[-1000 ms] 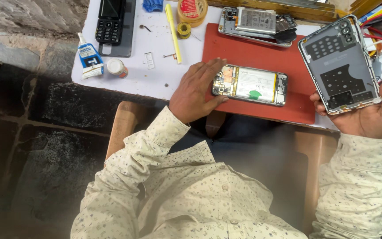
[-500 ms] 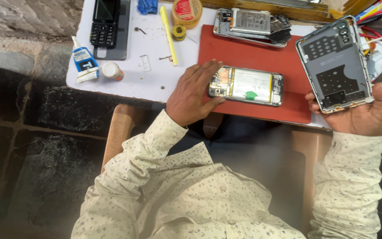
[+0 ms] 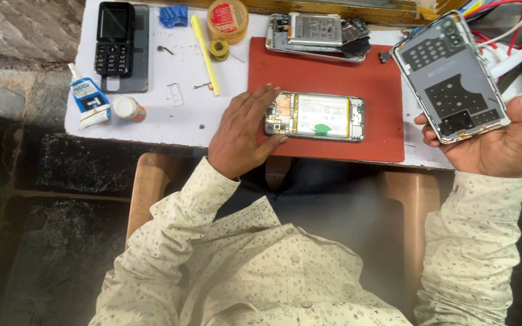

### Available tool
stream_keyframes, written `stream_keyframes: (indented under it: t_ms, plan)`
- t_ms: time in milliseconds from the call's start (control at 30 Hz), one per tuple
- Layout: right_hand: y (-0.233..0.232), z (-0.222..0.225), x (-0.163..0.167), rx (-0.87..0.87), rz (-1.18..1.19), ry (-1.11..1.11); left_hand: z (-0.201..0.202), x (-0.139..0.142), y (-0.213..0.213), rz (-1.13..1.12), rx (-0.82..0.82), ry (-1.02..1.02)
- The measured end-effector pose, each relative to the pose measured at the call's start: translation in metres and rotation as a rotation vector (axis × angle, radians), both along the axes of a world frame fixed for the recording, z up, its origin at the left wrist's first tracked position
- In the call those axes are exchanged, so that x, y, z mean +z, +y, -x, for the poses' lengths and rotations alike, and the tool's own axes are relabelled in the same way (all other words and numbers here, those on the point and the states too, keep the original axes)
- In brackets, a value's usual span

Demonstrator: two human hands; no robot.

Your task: The person holds a smartphone at a repair bench and pries along its edge with a fingernail to separate the back cover. They lift off the back panel, set the cover aside, and pick up a screwdriver to work on the exposed internal components.

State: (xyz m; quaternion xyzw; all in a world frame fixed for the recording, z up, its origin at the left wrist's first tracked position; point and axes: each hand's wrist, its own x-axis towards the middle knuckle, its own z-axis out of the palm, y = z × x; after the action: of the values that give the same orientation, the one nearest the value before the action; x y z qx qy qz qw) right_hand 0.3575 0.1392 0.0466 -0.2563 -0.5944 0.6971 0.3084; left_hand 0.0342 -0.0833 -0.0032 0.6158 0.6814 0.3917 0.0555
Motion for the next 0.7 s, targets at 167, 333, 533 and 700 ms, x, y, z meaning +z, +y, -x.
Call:
stream_keyframes:
  t_ms: [167, 333, 533, 700]
  plan:
    - [0.011, -0.006, -0.011, 0.006, 0.090, 0.008, 0.001, 0.001, -0.001, -0.019, -0.003, 0.007]
    - [0.022, -0.017, -0.025, 0.023, 0.160, 0.039, 0.003, -0.001, -0.001, -0.029, -0.014, 0.011]
    - [0.028, -0.025, -0.035, 0.009, 0.449, 0.269, 0.004, -0.002, -0.001, -0.011, -0.011, 0.008]
    - [0.029, -0.024, -0.035, 0.001, 0.371, 0.180, 0.004, -0.003, 0.001, 0.001, -0.009, 0.019]
